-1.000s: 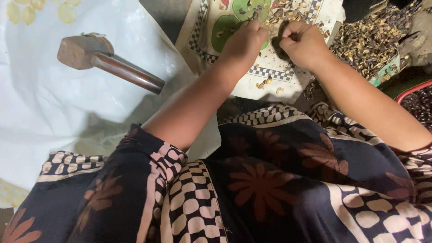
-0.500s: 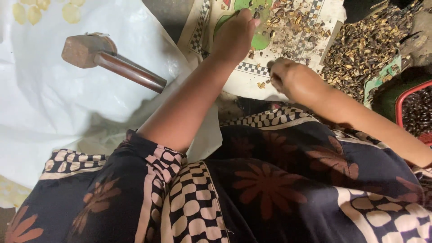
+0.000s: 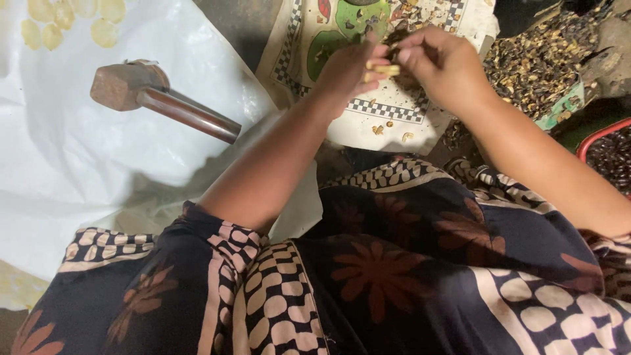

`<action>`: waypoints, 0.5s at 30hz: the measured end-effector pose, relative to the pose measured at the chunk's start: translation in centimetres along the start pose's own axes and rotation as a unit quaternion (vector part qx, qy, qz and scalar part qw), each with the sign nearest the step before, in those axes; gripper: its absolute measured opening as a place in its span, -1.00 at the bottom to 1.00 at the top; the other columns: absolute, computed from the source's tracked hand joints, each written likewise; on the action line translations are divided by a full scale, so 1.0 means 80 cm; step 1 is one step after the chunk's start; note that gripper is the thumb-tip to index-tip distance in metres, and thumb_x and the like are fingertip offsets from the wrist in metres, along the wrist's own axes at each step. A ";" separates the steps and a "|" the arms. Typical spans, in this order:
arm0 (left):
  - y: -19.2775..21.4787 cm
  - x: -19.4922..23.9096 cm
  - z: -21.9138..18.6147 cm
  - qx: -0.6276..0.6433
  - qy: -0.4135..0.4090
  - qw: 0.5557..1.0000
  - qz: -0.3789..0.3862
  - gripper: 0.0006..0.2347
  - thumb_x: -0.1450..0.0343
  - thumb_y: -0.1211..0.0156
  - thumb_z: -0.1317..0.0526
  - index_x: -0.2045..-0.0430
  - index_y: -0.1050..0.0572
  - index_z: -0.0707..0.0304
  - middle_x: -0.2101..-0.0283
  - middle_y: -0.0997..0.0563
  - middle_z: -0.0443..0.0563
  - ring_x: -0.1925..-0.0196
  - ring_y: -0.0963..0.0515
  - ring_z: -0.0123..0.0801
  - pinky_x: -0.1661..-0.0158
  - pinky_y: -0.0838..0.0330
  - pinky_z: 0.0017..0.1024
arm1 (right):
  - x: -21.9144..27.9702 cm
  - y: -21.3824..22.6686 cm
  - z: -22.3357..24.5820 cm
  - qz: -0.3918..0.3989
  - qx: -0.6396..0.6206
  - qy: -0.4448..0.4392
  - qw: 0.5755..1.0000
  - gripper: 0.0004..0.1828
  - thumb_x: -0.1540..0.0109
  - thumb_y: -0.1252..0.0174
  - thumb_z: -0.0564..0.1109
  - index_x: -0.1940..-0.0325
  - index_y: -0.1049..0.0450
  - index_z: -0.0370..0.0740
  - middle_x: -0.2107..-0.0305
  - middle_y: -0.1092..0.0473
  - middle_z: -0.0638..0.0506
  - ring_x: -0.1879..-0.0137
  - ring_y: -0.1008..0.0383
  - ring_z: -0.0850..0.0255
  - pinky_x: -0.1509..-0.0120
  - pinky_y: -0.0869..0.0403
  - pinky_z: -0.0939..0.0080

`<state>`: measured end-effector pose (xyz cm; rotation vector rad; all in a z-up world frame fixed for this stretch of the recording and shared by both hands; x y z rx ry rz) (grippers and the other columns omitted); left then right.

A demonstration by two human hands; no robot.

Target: Cracking nuts with a wooden hammer, grinding them with a stone, and stirring them in a pan

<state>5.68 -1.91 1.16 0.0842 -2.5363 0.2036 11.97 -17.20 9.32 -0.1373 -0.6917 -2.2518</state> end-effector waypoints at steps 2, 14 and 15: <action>-0.013 0.018 -0.002 0.165 0.098 0.981 0.039 -0.33 -0.36 0.13 -0.21 -0.12 -0.49 0.43 -0.24 -0.51 0.55 -0.23 -0.60 0.21 -0.29 -0.45 -0.04 | -0.013 -0.007 0.013 -0.033 0.070 0.063 0.995 -0.87 -0.52 -0.04 -0.27 0.00 -0.49 -0.39 0.22 -0.48 -0.21 0.11 -0.50 -0.01 0.00 -0.51 0.02; -0.008 0.002 0.005 -0.112 -0.048 0.993 0.003 -0.60 -0.35 -0.17 0.14 -0.09 -0.54 0.19 -0.11 -0.70 0.11 -0.11 -0.73 -0.20 -0.09 -0.65 -0.25 | -0.017 -0.030 -0.071 0.030 -0.039 -0.120 0.992 -0.78 -0.54 -0.12 -0.11 0.19 -0.45 -0.16 0.46 -0.40 0.03 0.44 -0.42 0.26 0.41 -0.47 0.25; -0.014 0.006 0.006 -0.052 -0.009 0.999 0.015 -0.66 -0.36 -0.25 0.19 -0.02 -0.57 0.24 -0.01 -0.73 0.13 0.00 -0.77 -0.26 -0.03 -0.70 -0.38 | -0.015 -0.035 -0.081 0.025 -0.034 -0.116 0.992 -0.73 -0.53 -0.08 -0.08 0.27 -0.43 -0.09 0.43 -0.38 0.06 0.36 -0.39 0.26 0.28 -0.47 0.21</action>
Point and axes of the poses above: each hand's wrist, its own x-axis away from the middle knuckle, its own y-axis out of the back of the hand, z = x × y, the point moved 6 cm from there along -x, towards the middle knuckle
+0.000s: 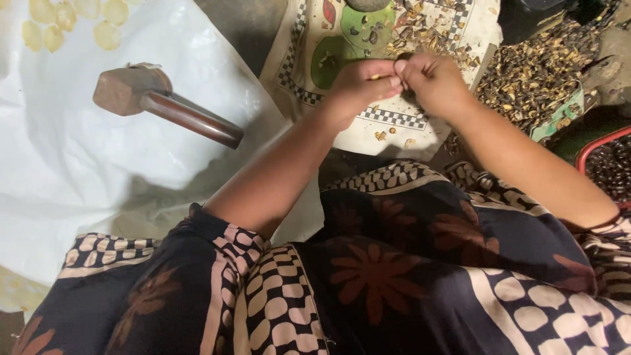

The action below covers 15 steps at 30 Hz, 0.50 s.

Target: Cracking nuts with a wooden hammer, grinding them with a stone, and stirring them in a pan

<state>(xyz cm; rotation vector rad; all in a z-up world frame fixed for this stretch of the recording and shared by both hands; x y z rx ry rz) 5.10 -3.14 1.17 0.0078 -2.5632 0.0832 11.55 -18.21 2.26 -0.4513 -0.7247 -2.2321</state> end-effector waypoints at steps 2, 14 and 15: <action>-0.011 0.000 0.007 0.063 0.036 0.997 0.015 -0.72 -0.37 -0.32 0.24 0.05 -0.59 0.29 0.08 -0.76 0.15 0.11 -0.81 -0.31 0.03 -0.75 -0.52 | 0.002 -0.004 -0.011 -0.006 0.007 0.002 1.000 -0.67 -0.53 -0.04 -0.05 0.34 -0.42 -0.02 0.40 -0.36 0.10 0.27 -0.37 0.25 0.15 -0.46 0.17; 0.010 -0.030 0.018 -0.428 -0.309 0.846 -0.077 -0.73 -0.25 -0.12 0.58 0.21 -0.45 0.40 0.16 -0.39 0.17 0.02 -0.38 -0.01 0.54 -0.34 -0.26 | -0.027 0.015 0.044 -0.121 0.221 0.349 0.902 -0.77 -0.26 -0.24 -0.57 0.07 -0.45 -0.44 0.17 -0.39 -0.27 0.05 -0.46 -0.15 -0.04 -0.51 -0.06; 0.009 -0.024 0.011 -0.430 -0.366 0.819 -0.101 -0.73 -0.21 -0.28 0.54 0.25 -0.51 0.38 0.19 -0.45 0.12 0.06 -0.41 0.00 0.38 -0.36 -0.19 | -0.030 0.013 0.046 -0.121 0.274 0.326 0.897 -0.80 -0.26 -0.28 -0.49 0.07 -0.49 -0.44 0.19 -0.38 -0.23 0.14 -0.47 -0.12 0.15 -0.54 -0.03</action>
Point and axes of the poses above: each hand's wrist, its own x-axis away from the middle knuckle, its own y-axis out of the back of the hand, z = x × y, the point moved 6 cm from there along -x, towards the middle knuckle
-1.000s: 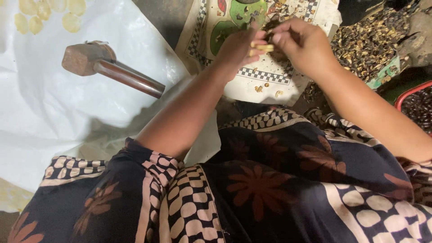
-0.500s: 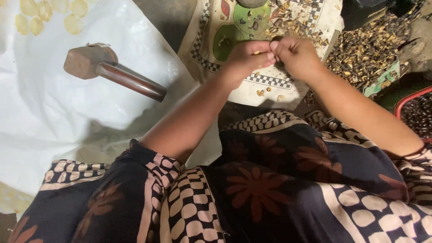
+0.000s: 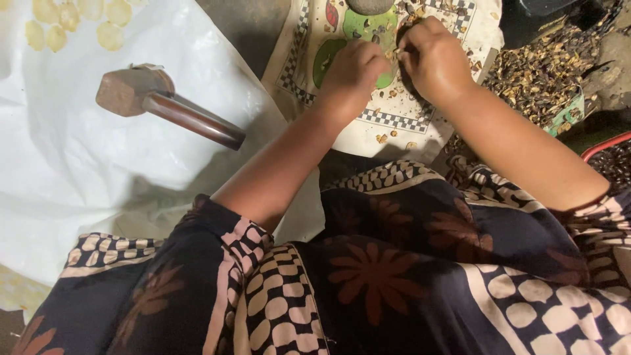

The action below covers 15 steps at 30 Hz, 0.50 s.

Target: Cracking nuts with a wooden hammer, grinding them with a stone, and stirring them in a pan

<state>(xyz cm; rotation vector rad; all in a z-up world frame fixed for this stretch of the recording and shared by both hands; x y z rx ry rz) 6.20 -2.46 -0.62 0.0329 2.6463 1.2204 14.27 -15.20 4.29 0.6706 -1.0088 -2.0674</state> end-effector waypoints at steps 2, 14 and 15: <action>0.015 -0.001 -0.011 -0.014 -0.046 0.998 -0.046 -0.72 -0.17 -0.44 0.50 0.29 -0.58 0.37 0.23 -0.50 0.07 0.09 -0.45 0.01 0.22 -0.39 -0.12 | 0.000 0.005 0.002 0.024 0.051 -0.013 0.998 -0.82 -0.25 -0.32 -0.42 0.08 -0.52 -0.43 0.21 -0.37 -0.19 0.22 -0.48 -0.09 0.33 -0.57 -0.01; 0.041 -0.016 -0.043 0.409 0.290 0.864 0.044 -0.74 -0.36 -0.28 0.04 0.27 -0.56 0.22 0.35 -0.75 -0.04 0.42 -0.76 -0.48 0.32 -0.76 -0.55 | 0.045 -0.007 -0.002 0.053 -0.312 -0.255 0.914 -0.66 -0.56 0.01 0.01 0.31 -0.38 -0.01 0.49 -0.30 0.14 0.38 -0.27 0.32 0.30 -0.32 0.29; 0.037 -0.014 -0.042 0.451 0.306 0.836 0.062 -0.81 -0.37 -0.29 0.09 0.36 -0.58 0.20 0.41 -0.72 -0.05 0.42 -0.71 -0.48 0.33 -0.69 -0.56 | 0.044 -0.007 0.001 0.070 -0.336 -0.260 0.902 -0.65 -0.55 0.03 0.03 0.33 -0.36 0.00 0.48 -0.31 0.15 0.39 -0.29 0.33 0.30 -0.35 0.30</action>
Point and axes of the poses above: each hand's wrist, its own x-axis away from the middle knuckle, its own y-axis out of the back of the hand, z = x × y, the point moved 6 cm from there along -x, towards the middle knuckle
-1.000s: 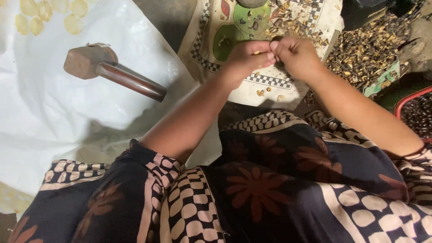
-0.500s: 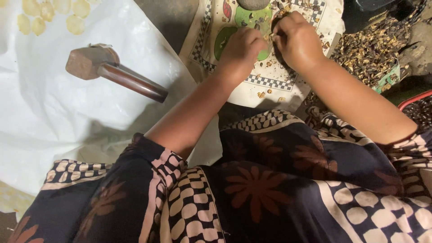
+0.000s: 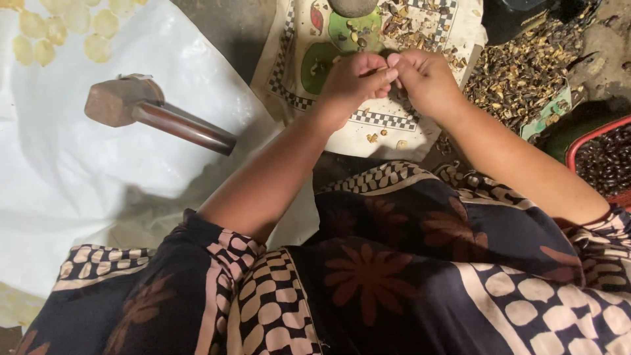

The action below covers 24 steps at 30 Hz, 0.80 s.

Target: Cracking nuts with a wooden hammer, grinding them with a stone, and stirring them in a pan

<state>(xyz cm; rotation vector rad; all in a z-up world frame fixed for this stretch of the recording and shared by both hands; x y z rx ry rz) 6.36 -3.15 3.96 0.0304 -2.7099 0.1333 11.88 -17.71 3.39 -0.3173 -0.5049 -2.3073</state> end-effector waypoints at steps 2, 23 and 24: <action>0.000 0.000 0.006 0.043 0.031 0.998 0.024 -0.87 -0.37 -0.29 0.13 0.45 -0.60 0.17 0.48 -0.69 -0.06 0.43 -0.66 -0.48 0.33 -0.63 -0.57 | 0.005 -0.002 0.005 0.019 -0.022 -0.015 0.999 -0.64 -0.54 0.05 0.05 0.35 -0.35 0.01 0.48 -0.32 0.15 0.40 -0.32 0.34 0.29 -0.38 0.30; 0.117 -0.023 -0.005 -0.240 -0.115 0.947 -0.181 -0.66 -0.44 -0.10 0.00 0.68 -0.71 0.03 0.74 -0.56 -0.17 0.68 -0.53 -0.51 0.58 -0.29 -0.37 | -0.026 -0.060 0.109 0.041 0.301 0.218 0.928 -0.75 -0.39 -0.18 -0.37 -0.16 -0.54 -0.41 0.21 -0.39 -0.16 0.25 -0.60 -0.08 0.43 -0.74 0.28; 0.106 -0.022 -0.008 -0.285 -0.139 0.934 -0.161 -0.80 -0.38 -0.14 0.20 0.67 -0.65 0.09 0.65 -0.60 -0.11 0.59 -0.56 -0.42 0.53 -0.34 -0.33 | -0.030 -0.060 0.103 0.047 0.352 0.184 0.917 -0.78 -0.36 -0.18 -0.37 -0.10 -0.52 -0.43 0.22 -0.39 -0.23 0.38 -0.57 -0.11 0.55 -0.70 0.17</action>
Point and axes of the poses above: each hand's wrist, its own x-axis away from the middle knuckle, its own y-axis out of the back of the hand, z = x × y, the point moved 6 cm from there along -x, towards the middle knuckle
